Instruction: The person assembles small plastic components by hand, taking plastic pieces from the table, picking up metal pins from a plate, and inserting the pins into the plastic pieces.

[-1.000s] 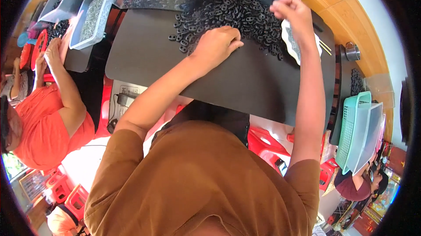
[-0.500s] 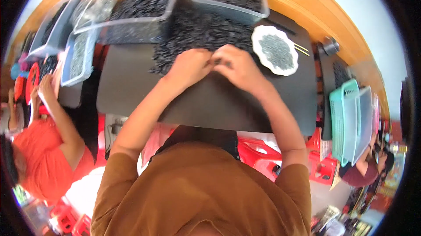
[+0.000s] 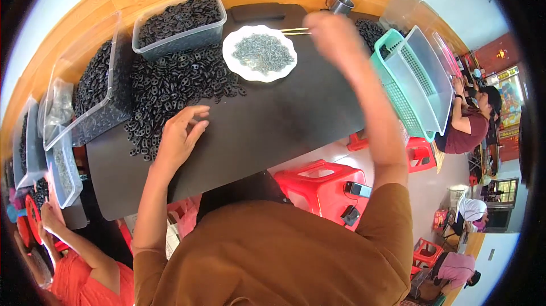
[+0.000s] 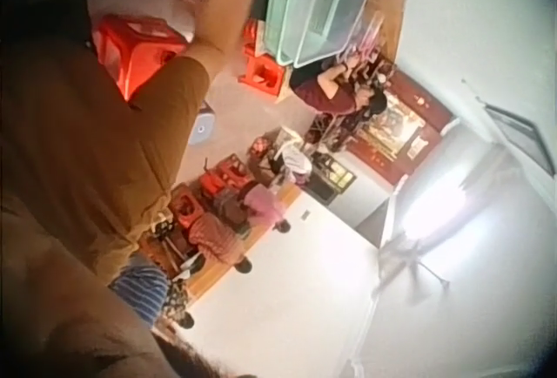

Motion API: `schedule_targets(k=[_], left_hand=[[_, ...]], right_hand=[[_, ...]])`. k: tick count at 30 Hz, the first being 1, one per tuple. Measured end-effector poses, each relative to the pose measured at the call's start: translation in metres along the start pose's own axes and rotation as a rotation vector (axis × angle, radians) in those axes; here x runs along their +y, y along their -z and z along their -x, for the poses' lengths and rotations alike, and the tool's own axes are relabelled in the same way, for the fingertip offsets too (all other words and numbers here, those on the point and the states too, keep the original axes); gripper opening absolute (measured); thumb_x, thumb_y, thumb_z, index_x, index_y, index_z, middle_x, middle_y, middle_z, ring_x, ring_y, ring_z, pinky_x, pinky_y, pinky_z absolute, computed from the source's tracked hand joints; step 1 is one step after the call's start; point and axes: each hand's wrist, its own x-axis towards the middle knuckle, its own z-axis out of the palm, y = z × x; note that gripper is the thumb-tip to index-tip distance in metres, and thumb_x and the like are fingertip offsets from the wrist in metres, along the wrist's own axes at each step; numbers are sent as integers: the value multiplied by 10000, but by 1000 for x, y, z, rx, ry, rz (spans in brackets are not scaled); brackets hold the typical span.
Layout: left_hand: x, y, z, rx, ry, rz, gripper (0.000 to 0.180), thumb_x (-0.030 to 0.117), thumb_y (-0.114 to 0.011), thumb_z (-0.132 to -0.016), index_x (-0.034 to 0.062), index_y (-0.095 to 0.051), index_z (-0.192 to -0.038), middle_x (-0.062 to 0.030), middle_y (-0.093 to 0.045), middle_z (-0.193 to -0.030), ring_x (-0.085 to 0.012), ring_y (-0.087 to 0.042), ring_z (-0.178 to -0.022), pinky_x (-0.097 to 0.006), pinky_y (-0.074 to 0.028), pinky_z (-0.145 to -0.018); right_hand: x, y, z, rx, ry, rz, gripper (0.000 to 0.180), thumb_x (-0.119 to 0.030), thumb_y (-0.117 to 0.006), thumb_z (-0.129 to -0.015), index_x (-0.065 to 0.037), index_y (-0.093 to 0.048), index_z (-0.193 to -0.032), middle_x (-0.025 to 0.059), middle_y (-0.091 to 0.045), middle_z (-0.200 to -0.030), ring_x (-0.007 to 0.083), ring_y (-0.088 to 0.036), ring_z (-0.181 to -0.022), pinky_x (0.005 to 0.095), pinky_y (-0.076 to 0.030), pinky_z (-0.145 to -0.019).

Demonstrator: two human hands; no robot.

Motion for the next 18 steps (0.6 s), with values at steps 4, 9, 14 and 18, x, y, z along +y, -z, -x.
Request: schedule_targets(k=[4, 9, 14, 18], left_hand=[[-6, 0, 11, 8, 15, -2, 269, 11, -619, -859, 22, -597, -1127, -123, -660, -1015, -181, -648, -779, -275, -514, -682], [-2, 2, 15, 40, 3, 43, 265, -22, -612, -853, 8, -601, -1116, -116, -654, -989, -181, -654, -796, -270, -522, -692], [-15, 11, 27, 135, 8, -9, 216, -22, -612, -847, 9, -625, -1061, -118, -654, -961, -201, -657, -813, -284, -515, -707], [-23, 7, 26, 97, -168, -99, 94, 22, -634, -839, -13, -649, -925, -122, -657, -934, -263, -648, -849, -307, -502, -760]], right_hand=[[138, 10, -12, 10, -143, 503, 154, -87, -508, -840, -64, -659, -859, 180, -659, -824, 364, -655, -826, 463, -531, -681], [249, -25, 16, -261, -271, 784, 178, -102, -509, -862, -53, -679, -843, 175, -666, -835, 351, -661, -833, 461, -535, -692], [217, -43, 2, -20, -163, 562, 176, -129, -528, -852, -46, -683, -854, 174, -671, -866, 337, -664, -829, 447, -530, -720], [91, -44, -18, -17, -189, -62, 155, -195, -596, -848, -52, -656, -850, 165, -646, -797, 323, -648, -760, 412, -502, -692]])
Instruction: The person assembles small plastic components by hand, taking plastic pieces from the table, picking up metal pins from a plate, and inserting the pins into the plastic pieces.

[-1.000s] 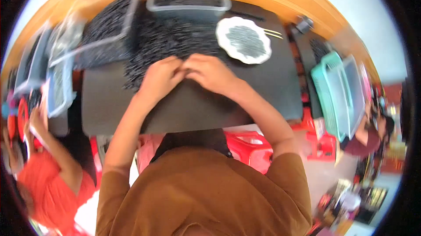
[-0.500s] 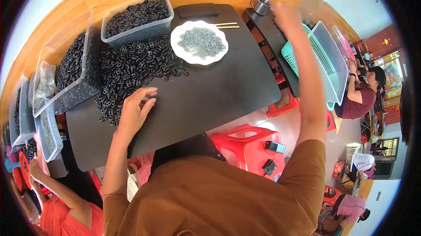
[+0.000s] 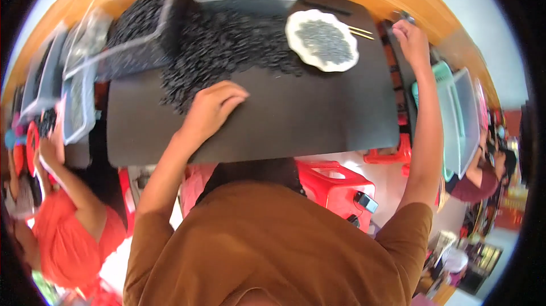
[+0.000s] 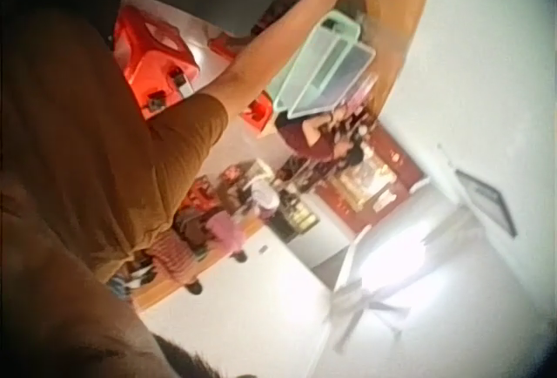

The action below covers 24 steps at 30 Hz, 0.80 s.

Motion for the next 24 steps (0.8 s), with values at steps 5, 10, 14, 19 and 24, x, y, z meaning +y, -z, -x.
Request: schedule_targets(k=[5, 10, 14, 19, 24], left_hand=[[-5, 2, 16, 2, -96, -172, 86, 52, -667, -809, 1, -648, -876, -103, -653, -934, -273, -614, -893, -332, -488, -799], [-10, 39, 24, 150, -36, -477, 167, 92, -707, -739, 47, -655, -892, -78, -635, -933, -272, -581, -918, -360, -481, -811], [-13, 44, 16, 123, -37, -512, 168, 98, -689, -747, 57, -665, -908, -62, -624, -924, -262, -577, -940, -360, -497, -810], [-23, 1, -35, 37, -184, -532, 181, 98, -665, -778, 47, -670, -951, -73, -632, -945, -258, -584, -937, -357, -498, -832], [-35, -7, -40, 8, -195, -611, 93, 78, -578, -753, 55, -653, -803, -83, -602, -854, -256, -580, -887, -355, -512, -773]], right_hand=[[-149, -50, 50, -32, 367, -432, 159, -193, -654, -831, -59, -643, -915, 92, -633, -857, 305, -629, -811, 392, -499, -701], [-186, -70, 57, 66, 391, -241, 169, -180, -671, -809, -95, -653, -955, 68, -627, -940, 295, -627, -877, 393, -502, -731], [-156, -74, 40, -48, 210, -175, 193, -162, -685, -783, -115, -663, -968, 77, -633, -949, 308, -628, -890, 414, -500, -743], [-135, -97, 30, -259, 99, -89, 121, -159, -675, -755, -100, -675, -860, 123, -653, -900, 330, -634, -873, 424, -498, -756], [-125, -104, 24, -288, 160, -166, 93, -152, -655, -755, -76, -648, -808, 141, -642, -826, 338, -629, -822, 434, -489, -720]])
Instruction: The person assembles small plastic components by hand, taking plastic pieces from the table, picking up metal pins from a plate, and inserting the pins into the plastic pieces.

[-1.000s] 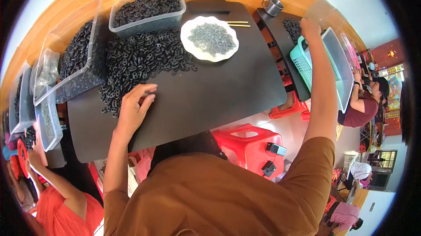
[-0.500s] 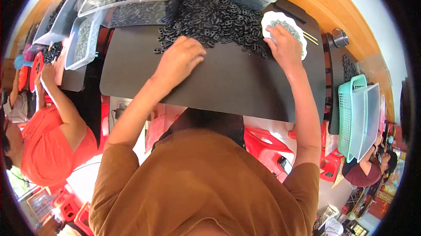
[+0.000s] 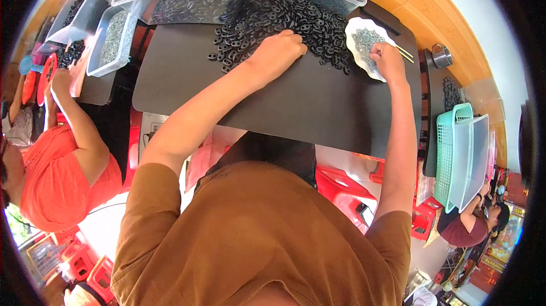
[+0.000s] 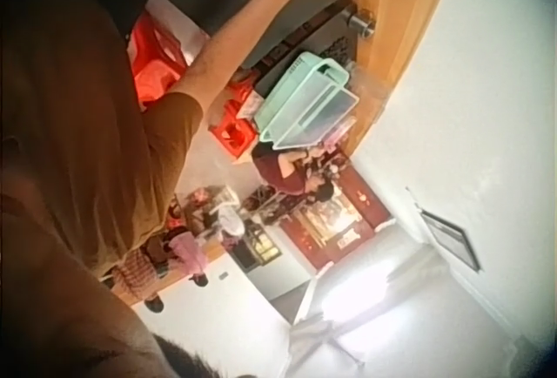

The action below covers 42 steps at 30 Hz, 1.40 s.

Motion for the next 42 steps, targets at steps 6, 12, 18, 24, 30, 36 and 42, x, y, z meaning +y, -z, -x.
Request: schedule_targets(k=[6, 12, 18, 24, 30, 36, 42], left_hand=[[-8, 4, 6, -39, -36, -3, 174, 60, -584, -799, 34, -653, -957, -102, -622, -934, -281, -594, -922, -352, -508, -818], [2, 27, -1, 171, 251, 486, 134, 12, -580, -827, 28, -663, -931, -87, -627, -864, -200, -619, -744, -299, -479, -660], [13, 13, 1, 114, 314, 771, 124, 29, -611, -823, 21, -687, -921, -98, -670, -864, -171, -631, -755, -290, -495, -690], [4, 2, 3, -17, 535, 981, 181, 83, -666, -827, 26, -687, -998, -31, -682, -829, -66, -601, -743, -224, -475, -687], [1, -1, 8, 91, 536, 1240, 171, 98, -664, -848, 17, -673, -999, -23, -677, -844, -69, -599, -752, -220, -481, -704], [-3, 3, 9, 83, 530, 1259, 151, 101, -659, -864, 8, -658, -984, -34, -673, -855, -84, -621, -795, -231, -499, -723], [-3, 6, 8, 122, 554, 1419, 134, 79, -664, -854, 11, -665, -970, -39, -680, -866, -94, -635, -837, -232, -500, -753]], right_hand=[[0, 1, 3, 41, 82, 62, 56, -117, -622, -797, -77, -614, -835, 126, -633, -896, 327, -616, -836, 422, -475, -719], [-11, 8, 11, 35, 154, -56, 78, -116, -633, -793, -66, -597, -841, 94, -611, -929, 306, -605, -862, 403, -471, -734], [-2, 6, 5, 5, 143, -74, 67, -98, -641, -778, -58, -610, -823, 95, -615, -834, 295, -609, -812, 393, -466, -708], [9, 5, 2, -36, 76, -261, 77, -100, -671, -760, -59, -640, -816, 102, -647, -794, 268, -635, -752, 367, -478, -698], [7, 8, 4, -38, 68, -146, 75, -86, -664, -765, -71, -657, -838, 102, -657, -817, 266, -643, -798, 363, -487, -719], [-5, 6, 8, 0, 177, -73, 96, 40, -641, -750, -1, -593, -823, 121, -627, -772, 223, -620, -720, 320, -472, -678], [-5, 9, 6, -8, 123, -277, 125, 77, -610, -752, -3, -604, -848, 83, -621, -764, 155, -594, -733, 286, -471, -707]])
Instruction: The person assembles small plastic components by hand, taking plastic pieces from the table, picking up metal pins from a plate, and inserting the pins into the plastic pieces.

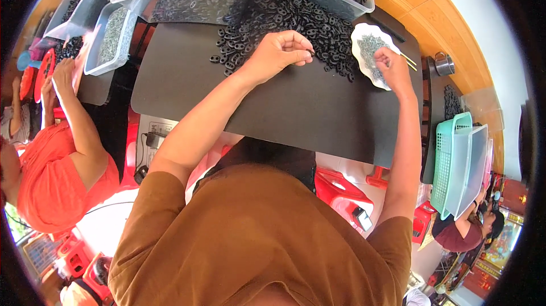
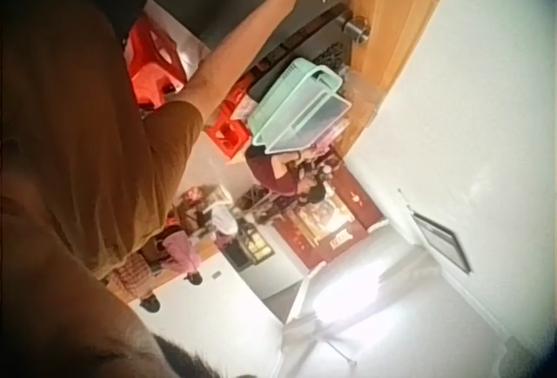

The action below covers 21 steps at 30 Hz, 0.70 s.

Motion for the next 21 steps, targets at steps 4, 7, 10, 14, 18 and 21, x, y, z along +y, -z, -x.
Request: schedule_targets(k=[4, 7, 10, 14, 18, 21], left_hand=[[1, 0, -2, -8, 24, -23, 131, 59, -657, -852, 4, -667, -970, -55, -688, -898, -99, -637, -838, -230, -499, -761], [-3, 0, -1, 18, 7, -61, 127, 57, -653, -853, -2, -666, -965, -66, -690, -896, -102, -638, -828, -231, -499, -756], [-6, 1, -3, 7, 28, 34, 155, 37, -650, -843, -9, -656, -991, -73, -684, -919, -111, -642, -844, -239, -505, -768], [-7, -1, -2, 12, 41, 131, 188, 22, -648, -840, -17, -640, -1024, -72, -673, -942, -121, -647, -859, -246, -511, -784], [-10, 1, -3, -13, 5, 55, 194, 44, -654, -848, -10, -631, -1033, -64, -664, -945, -122, -646, -852, -242, -511, -764], [-10, -2, -3, -20, 18, -23, 173, 79, -666, -858, 4, -641, -1011, -50, -667, -911, -109, -640, -815, -232, -505, -733]], right_hand=[[6, 4, -1, 51, 11, -11, 152, 23, -615, -775, -39, -629, -914, 57, -647, -795, 161, -605, -734, 286, -477, -724], [5, 7, 3, 235, 70, -95, 134, 9, -625, -777, -31, -619, -904, 60, -644, -796, 160, -608, -744, 288, -477, -718], [13, 4, 3, 260, 25, -59, 128, -1, -629, -786, -30, -613, -910, 57, -647, -836, 142, -605, -757, 272, -470, -709], [16, 3, 8, 241, -177, -525, 101, -16, -622, -817, -37, -608, -915, 49, -642, -889, 131, -603, -773, 255, -461, -694], [-11, -12, 8, 264, -112, -893, 112, -42, -635, -846, -47, -597, -951, 46, -625, -907, 134, -618, -796, 240, -471, -691], [-51, -34, 8, 149, -115, -1126, 122, -46, -646, -849, -47, -591, -958, 44, -622, -897, 141, -629, -806, 240, -482, -701]])
